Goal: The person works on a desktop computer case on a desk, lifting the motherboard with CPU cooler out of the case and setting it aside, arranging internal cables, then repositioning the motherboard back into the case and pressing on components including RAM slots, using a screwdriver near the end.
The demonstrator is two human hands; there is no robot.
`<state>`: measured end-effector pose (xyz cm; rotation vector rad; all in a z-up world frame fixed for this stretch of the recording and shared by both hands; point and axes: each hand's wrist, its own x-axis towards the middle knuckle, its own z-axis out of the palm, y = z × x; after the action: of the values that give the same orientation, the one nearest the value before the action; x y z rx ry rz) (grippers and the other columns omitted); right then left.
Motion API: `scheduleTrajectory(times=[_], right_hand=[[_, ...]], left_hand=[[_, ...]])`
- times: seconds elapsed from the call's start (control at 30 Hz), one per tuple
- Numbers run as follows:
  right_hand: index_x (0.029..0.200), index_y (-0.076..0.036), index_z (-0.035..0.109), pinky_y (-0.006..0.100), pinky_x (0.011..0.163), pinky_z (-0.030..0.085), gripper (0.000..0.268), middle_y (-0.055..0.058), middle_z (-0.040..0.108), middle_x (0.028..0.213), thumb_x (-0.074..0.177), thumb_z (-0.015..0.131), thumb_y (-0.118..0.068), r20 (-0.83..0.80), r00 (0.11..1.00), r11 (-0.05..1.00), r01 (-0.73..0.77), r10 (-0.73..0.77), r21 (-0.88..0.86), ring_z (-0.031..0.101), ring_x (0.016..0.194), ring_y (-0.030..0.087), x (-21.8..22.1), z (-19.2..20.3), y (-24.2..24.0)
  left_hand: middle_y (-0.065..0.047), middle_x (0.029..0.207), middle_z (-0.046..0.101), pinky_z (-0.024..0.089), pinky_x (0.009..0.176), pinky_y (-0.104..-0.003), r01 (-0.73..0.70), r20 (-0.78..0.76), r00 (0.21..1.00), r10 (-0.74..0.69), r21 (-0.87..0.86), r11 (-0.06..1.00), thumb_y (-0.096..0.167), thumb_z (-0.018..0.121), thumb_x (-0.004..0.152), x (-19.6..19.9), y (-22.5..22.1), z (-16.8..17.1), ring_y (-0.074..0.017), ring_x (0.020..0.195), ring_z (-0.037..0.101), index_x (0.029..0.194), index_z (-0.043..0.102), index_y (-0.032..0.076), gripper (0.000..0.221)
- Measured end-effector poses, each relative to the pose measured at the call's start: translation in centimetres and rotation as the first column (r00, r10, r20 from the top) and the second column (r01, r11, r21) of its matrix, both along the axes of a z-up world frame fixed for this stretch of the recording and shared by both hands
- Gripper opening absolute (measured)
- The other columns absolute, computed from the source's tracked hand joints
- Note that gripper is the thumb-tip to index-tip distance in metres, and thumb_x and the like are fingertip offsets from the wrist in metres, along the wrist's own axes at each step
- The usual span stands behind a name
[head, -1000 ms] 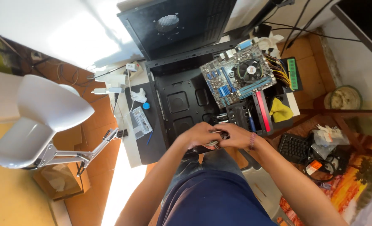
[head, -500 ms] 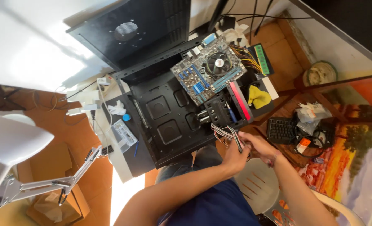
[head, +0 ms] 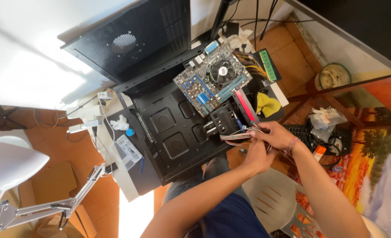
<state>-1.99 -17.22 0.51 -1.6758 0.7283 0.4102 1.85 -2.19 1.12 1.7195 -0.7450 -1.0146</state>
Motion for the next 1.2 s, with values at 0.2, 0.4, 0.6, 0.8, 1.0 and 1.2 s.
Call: scheduleTrajectory(times=[0.2, 0.4, 0.6, 0.8, 1.0, 1.2], right_hand=[[0.091, -0.002, 0.072, 0.031, 0.065, 0.05, 0.035, 0.005, 0.065, 0.072, 0.085, 0.081, -0.036, 0.022, 0.953, 0.91, -0.283, 0.303, -0.303, 0.054, 0.068, 0.01, 4.3, -3.2, -6.6], [0.094, -0.006, 0.075, 0.031, 0.065, 0.052, 0.029, 0.005, 0.072, 0.075, 0.075, 0.084, -0.025, 0.014, 0.862, 0.829, -0.483, 0.507, -0.283, 0.062, 0.068, 0.012, 8.6, -4.2, -10.9], [0.106, -0.01, 0.074, 0.031, 0.064, 0.059, 0.035, -0.002, 0.077, 0.091, 0.072, 0.082, -0.017, -0.076, 0.883, 0.878, -0.469, 0.464, -0.091, 0.07, 0.075, 0.011, 8.8, -3.6, -13.9], [0.108, -0.009, 0.076, 0.032, 0.067, 0.059, 0.035, 0.002, 0.079, 0.091, 0.076, 0.084, -0.019, -0.068, 0.972, 0.968, -0.233, 0.227, -0.098, 0.072, 0.077, 0.013, 3.6, -7.5, -17.5], [0.109, -0.006, 0.073, 0.033, 0.077, 0.058, 0.037, 0.009, 0.076, 0.094, 0.076, 0.085, -0.019, 0.097, 0.981, 0.864, -0.099, 0.169, -0.494, 0.073, 0.084, 0.02, 3.2, 2.8, -13.2], [0.104, -0.006, 0.072, 0.038, 0.082, 0.056, 0.031, 0.01, 0.073, 0.101, 0.077, 0.082, -0.017, 0.264, 0.936, 0.839, -0.054, 0.231, -0.542, 0.07, 0.094, 0.029, 4.5, 9.4, -8.9]], left_hand=[[-0.033, 0.116, 0.062, 0.054, 0.089, -0.052, 0.308, 0.338, 0.882, -0.329, 0.114, 0.944, 0.001, 0.07, 0.076, 3.2, -2.7, -3.9, -0.048, 0.106, 0.063, 0.11, 0.061, -0.006, 0.036], [-0.023, 0.1, 0.071, 0.059, 0.078, -0.048, 0.31, 0.67, 0.673, -0.314, 0.13, 0.942, 0.004, 0.069, 0.086, 7.4, -5.1, -5.7, -0.0417, 0.095, 0.072, 0.101, 0.068, 0.0, 0.016], [-0.015, 0.105, 0.073, 0.057, 0.077, -0.048, 0.192, 0.547, 0.818, -0.177, 0.03, 0.981, 0.023, 0.077, 0.088, 9.7, -5.3, -3.1, -0.0391, 0.09, 0.07, 0.117, 0.067, 0.007, 0.034], [-0.009, 0.112, 0.073, 0.058, 0.078, -0.044, 0.176, 0.587, 0.806, -0.071, -0.123, 0.977, 0.021, 0.077, 0.085, 10.2, -6.7, -4.1, -0.0335, 0.095, 0.071, 0.117, 0.069, 0.012, 0.034], [-0.01, 0.113, 0.069, 0.057, 0.083, -0.043, 0.241, 0.516, 0.85, -0.104, -0.205, 0.949, 0.015, 0.075, 0.091, 10.1, -5.9, -2.5, -0.0326, 0.1, 0.069, 0.116, 0.069, 0.011, 0.027], [-0.008, 0.118, 0.066, 0.055, 0.093, -0.04, 0.355, 0.588, 0.798, -0.136, -0.276, 0.893, 0.011, 0.072, 0.091, 10.1, -3.5, -0.2, -0.0301, 0.106, 0.067, 0.118, 0.067, 0.008, 0.027]])
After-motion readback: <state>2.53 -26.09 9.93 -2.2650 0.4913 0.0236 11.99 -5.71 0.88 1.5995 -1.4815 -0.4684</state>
